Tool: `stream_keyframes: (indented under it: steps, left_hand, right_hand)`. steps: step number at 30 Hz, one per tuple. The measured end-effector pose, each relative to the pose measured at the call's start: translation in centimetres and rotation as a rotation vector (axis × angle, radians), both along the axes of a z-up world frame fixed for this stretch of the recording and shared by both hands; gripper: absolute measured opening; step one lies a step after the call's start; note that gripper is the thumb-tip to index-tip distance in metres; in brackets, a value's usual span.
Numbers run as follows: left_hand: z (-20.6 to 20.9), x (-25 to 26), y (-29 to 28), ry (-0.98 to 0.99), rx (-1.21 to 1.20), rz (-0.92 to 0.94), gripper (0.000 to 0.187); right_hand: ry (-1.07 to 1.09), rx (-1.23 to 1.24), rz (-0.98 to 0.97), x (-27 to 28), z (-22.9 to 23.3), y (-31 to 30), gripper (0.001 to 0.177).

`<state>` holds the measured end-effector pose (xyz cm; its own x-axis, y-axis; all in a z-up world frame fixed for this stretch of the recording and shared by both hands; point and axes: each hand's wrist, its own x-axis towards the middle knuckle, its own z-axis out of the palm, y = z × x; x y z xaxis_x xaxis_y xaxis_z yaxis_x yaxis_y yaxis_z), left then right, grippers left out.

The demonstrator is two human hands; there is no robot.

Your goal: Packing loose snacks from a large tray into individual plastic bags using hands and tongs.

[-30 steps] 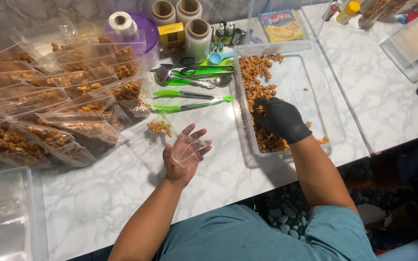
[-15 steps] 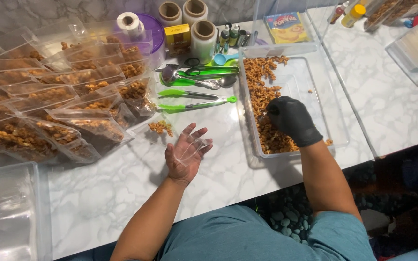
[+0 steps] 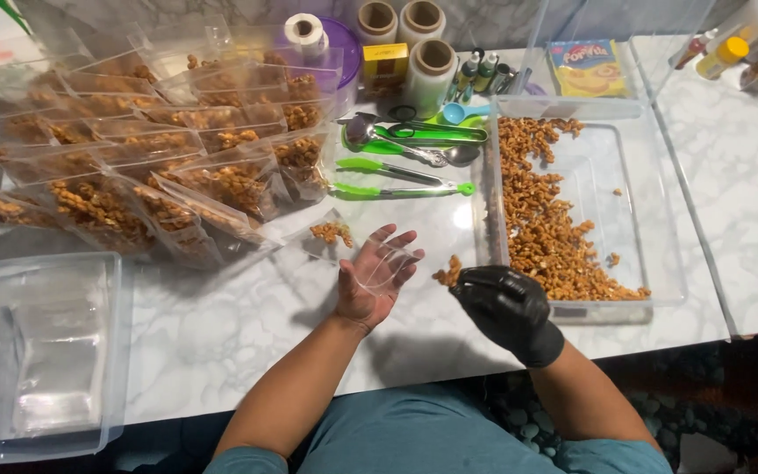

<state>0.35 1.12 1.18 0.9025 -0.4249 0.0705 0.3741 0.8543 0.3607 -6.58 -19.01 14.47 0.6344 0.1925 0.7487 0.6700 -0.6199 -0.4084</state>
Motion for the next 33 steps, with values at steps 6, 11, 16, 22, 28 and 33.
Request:
stream_keyframes:
  steps: [6,11,16,22,28,33]
  left_hand:
    - [-0.9,0.0,-0.5,-0.008,-0.076,-0.016,0.119]
    - [-1.1,-0.2,-0.6,0.005,-0.113,-0.050,0.119]
    - [0.6,-0.4,-0.3,0.065,-0.141,-0.053,0.119]
    - [-0.1,-0.2,0.0,0.098,-0.151,-0.079,0.124]
    - [0.9,-0.8,-0.6,0.084,-0.105,-0.073,0.124]
    - [1.7,-1.0,-0.3,0.071,-0.053,-0.079,0.122]
  right_hand:
    - [0.205,0.124,0.126,0.0,-0.6,3.9,0.017]
    - [0.021,0.003,0.105,2.0,-4.3,4.7,0.018]
    - [-0.148,-0.165,0.095,2.3,-5.2,3.9,0.010]
    - [-0.038,-0.059,0.072,1.1,-2.7,4.6,0.007]
    - [0.192,-0.012,-0.001,1.5,-1.3,6.2,0.020]
    - [0.234,-0.134,0.090,0.5,-0.1,6.7,0.036]
